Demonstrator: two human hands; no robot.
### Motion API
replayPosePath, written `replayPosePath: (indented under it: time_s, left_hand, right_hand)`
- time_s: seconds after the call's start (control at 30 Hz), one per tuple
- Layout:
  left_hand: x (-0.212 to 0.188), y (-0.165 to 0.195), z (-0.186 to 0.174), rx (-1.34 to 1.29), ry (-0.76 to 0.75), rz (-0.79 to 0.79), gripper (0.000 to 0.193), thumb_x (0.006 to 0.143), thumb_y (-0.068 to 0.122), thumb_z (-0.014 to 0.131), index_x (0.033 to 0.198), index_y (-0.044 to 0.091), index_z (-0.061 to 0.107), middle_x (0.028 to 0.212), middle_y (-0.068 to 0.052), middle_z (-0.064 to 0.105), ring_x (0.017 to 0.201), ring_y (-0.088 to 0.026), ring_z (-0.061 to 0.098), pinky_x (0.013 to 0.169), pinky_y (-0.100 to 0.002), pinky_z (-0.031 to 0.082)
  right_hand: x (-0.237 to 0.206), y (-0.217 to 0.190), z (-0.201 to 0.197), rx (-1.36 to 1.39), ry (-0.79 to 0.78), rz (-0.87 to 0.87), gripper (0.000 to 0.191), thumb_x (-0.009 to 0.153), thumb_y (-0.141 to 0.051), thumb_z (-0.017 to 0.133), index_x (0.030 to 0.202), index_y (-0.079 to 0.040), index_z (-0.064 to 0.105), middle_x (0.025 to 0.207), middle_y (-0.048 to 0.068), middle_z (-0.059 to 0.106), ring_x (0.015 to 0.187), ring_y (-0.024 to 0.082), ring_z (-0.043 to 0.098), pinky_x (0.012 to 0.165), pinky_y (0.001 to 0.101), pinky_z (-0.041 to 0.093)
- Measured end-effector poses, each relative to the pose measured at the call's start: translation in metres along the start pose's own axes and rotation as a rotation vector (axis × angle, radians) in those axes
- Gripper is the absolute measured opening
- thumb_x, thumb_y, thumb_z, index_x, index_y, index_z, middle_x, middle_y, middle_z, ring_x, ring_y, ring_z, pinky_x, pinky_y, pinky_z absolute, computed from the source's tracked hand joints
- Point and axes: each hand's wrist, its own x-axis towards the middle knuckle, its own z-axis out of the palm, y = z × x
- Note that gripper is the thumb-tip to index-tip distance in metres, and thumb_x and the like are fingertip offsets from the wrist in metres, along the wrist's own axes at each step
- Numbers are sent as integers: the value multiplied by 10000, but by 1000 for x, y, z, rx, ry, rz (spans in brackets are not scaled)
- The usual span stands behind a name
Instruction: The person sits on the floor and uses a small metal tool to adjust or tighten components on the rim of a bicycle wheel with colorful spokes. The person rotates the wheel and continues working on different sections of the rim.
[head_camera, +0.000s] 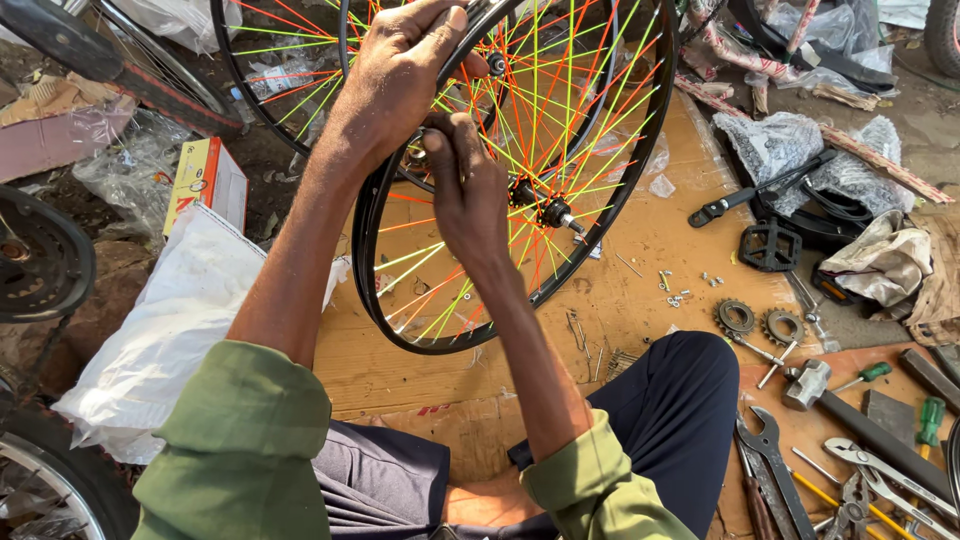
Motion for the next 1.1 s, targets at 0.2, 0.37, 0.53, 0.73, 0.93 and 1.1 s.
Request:
replayPosePath:
  time_s: [0.2, 0.37, 0.53, 0.73, 0.93, 1.1]
  left_hand:
    - [-3, 2, -3, -57, 6, 16, 296, 1131, 267, 525, 1260, 46, 673, 928, -21, 731, 839, -80, 698, 749, -281, 515]
    - [-3, 6, -3, -39, 15, -32, 317, 1116, 299, 519, 1240, 52, 675, 924, -19, 729, 865, -113, 747, 763, -282, 530]
    - [-7, 14, -1, -145, -23, 12, 344, 1146, 329, 475, 1165, 30, 644, 922, -22, 726, 905, -114, 752, 819, -290, 529]
    - [-12, 28, 6, -261, -103, -71, 307, 1097, 298, 519, 1138, 39, 676, 1011, -30, 770, 918, -70, 679, 795, -249, 524]
    - [-9, 31, 35, -603, -56, -184, 253, 1029, 228, 504, 1128, 56, 661, 920, -66, 788, 679, -60, 557, 622, -251, 429]
    - [-12, 32, 52, -639, -11, -68, 288, 1101, 214, 524, 1125, -21, 689, 937, -90, 773, 765, -60, 536, 740, -264, 436]
  right_hand:
    - [-9, 4, 2, 366, -6, -195, 125, 1034, -101, 717, 1094, -22, 642, 1148, 126, 723, 1130, 226, 682, 996, 357, 543]
    - [-13, 1, 7, -23, 139, -422, 258, 849, 7, 851, 1014, -5, 653, 1178, 133, 604, 1109, 269, 637, 947, 368, 540]
    - [-22, -6, 2, -96, 191, -369, 302, 871, 3, 851, 1074, 3, 627, 1183, 120, 589, 1108, 215, 646, 942, 342, 540]
    - [-31, 2, -24, 353, 287, -12, 205, 1026, -70, 707, 1214, -54, 628, 1139, 54, 639, 1028, 114, 609, 939, 274, 532]
    - [-22, -5, -62, 494, 272, 22, 139, 1056, -180, 592, 1096, -51, 627, 1090, 58, 726, 946, 140, 712, 872, 317, 611]
    - [-20, -14, -82, 374, 481, -106, 250, 1151, -266, 507, 1057, -51, 591, 901, 44, 642, 718, 99, 606, 650, 262, 499]
